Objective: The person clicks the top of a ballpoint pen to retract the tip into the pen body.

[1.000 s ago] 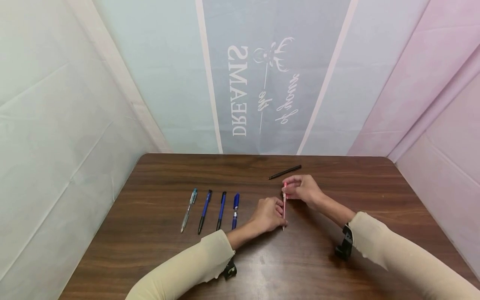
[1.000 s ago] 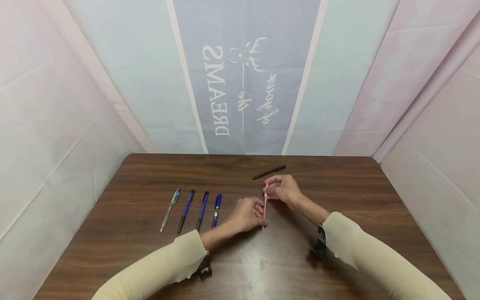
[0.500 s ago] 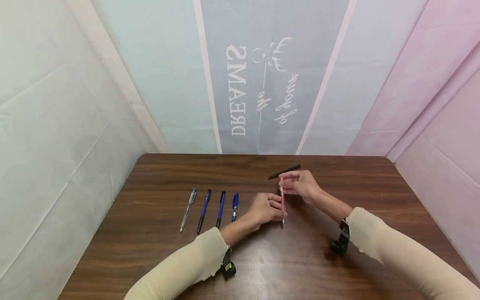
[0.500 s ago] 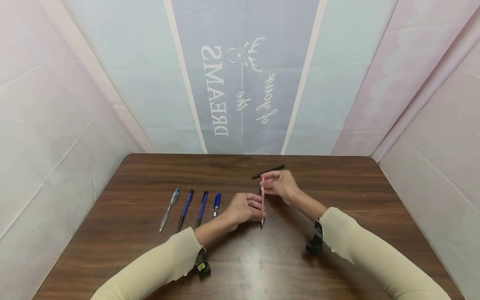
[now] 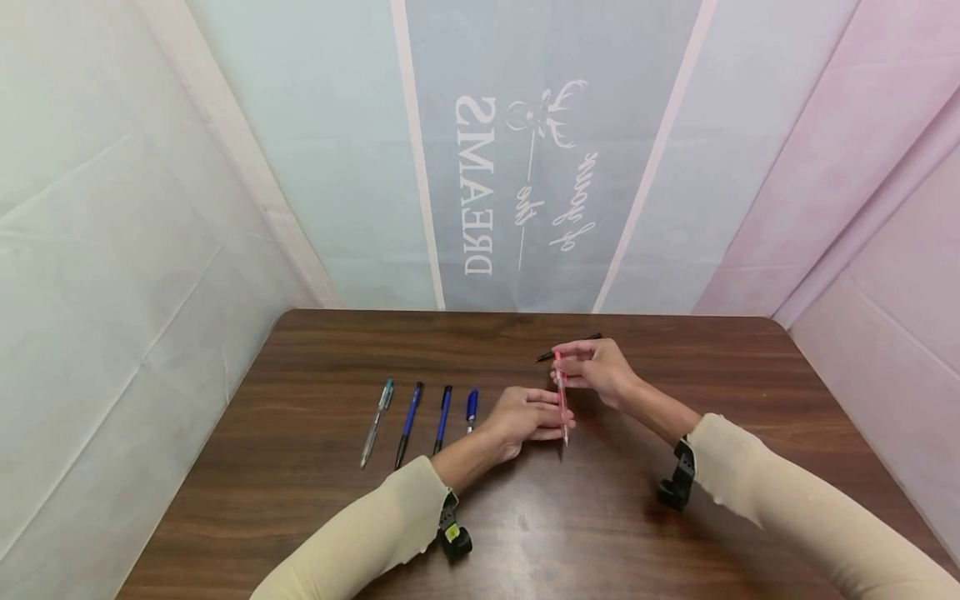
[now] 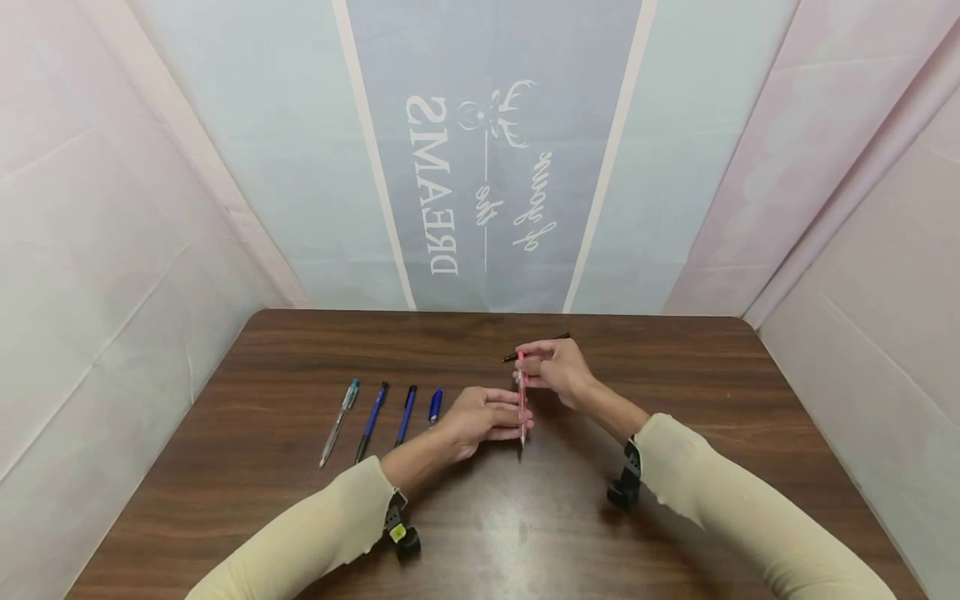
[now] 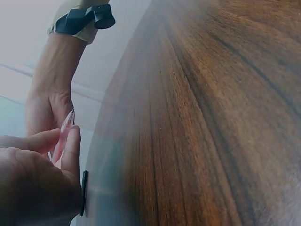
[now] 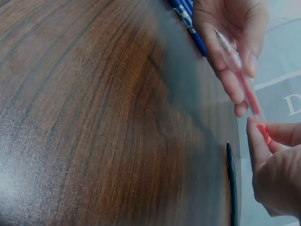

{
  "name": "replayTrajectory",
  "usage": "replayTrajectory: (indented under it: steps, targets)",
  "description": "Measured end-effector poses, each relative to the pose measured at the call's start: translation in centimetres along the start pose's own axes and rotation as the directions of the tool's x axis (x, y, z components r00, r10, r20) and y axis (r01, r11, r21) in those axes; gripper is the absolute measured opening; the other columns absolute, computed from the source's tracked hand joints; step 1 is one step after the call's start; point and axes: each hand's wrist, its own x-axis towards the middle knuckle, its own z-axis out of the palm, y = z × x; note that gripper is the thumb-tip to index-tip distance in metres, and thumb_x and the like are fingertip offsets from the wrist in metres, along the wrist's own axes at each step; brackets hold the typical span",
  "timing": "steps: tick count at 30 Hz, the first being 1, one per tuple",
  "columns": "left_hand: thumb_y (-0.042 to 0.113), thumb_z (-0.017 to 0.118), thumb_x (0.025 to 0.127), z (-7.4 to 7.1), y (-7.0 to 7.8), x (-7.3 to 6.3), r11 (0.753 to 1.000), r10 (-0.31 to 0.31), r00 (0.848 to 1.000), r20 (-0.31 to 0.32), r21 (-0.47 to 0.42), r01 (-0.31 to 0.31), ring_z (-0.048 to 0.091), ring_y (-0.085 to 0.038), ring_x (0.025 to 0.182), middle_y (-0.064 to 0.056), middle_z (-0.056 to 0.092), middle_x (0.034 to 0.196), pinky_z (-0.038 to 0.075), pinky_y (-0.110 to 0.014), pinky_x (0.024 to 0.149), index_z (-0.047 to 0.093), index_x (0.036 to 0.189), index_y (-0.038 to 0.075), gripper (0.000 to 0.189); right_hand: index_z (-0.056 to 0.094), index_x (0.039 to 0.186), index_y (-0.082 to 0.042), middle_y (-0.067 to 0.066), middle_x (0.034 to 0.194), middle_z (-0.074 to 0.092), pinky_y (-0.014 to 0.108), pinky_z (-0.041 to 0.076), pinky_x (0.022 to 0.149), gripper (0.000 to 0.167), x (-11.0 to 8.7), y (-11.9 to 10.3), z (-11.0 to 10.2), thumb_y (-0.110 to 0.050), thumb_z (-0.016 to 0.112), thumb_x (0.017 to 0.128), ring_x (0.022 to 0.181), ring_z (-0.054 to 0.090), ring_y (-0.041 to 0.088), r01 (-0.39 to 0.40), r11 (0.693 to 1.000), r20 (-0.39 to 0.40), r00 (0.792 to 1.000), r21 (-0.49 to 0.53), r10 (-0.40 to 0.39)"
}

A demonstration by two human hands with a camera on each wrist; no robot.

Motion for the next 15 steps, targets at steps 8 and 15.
replayTrajectory:
  steps: [8, 15]
  targets:
    - [-0.009, 0.069, 0.098, -0.06, -0.09, 0.06, 1.000, -0.010, 1.000, 0.004, -0.014, 0.010, 0.079, -0.024, 0.094, -0.020, 0.079, 0.105, 0.065, -0.039, 0.087, 0.066, 0.130, -0.012, 0.033, 0.057, 0.134, 0.023, 0.029, 0.111, 0.075, 0.033, 0.066, 0.082, 0.038, -0.01, 0.30, 0.06, 0.006, 0.067, 0.101, 0.086, 0.078, 0.017, 0.011, 1.000, -0.008, 1.000, 0.020, -0.010]
    - [-0.011, 0.069, 0.096, 0.08, 0.00, 0.05, 1.000, 0.003, 1.000, -0.001, -0.026, -0.003, 0.079, -0.025, 0.094, -0.026, 0.077, 0.109, 0.065, -0.039, 0.086, 0.065, 0.129, -0.014, 0.033, 0.058, 0.133, 0.022, 0.037, 0.117, 0.071, 0.033, 0.065, 0.082, 0.037, -0.01, 0.08, 0.24, 0.007, 0.067, 0.100, 0.087, 0.078, 0.018, 0.022, 1.000, -0.027, 0.999, 0.002, -0.022]
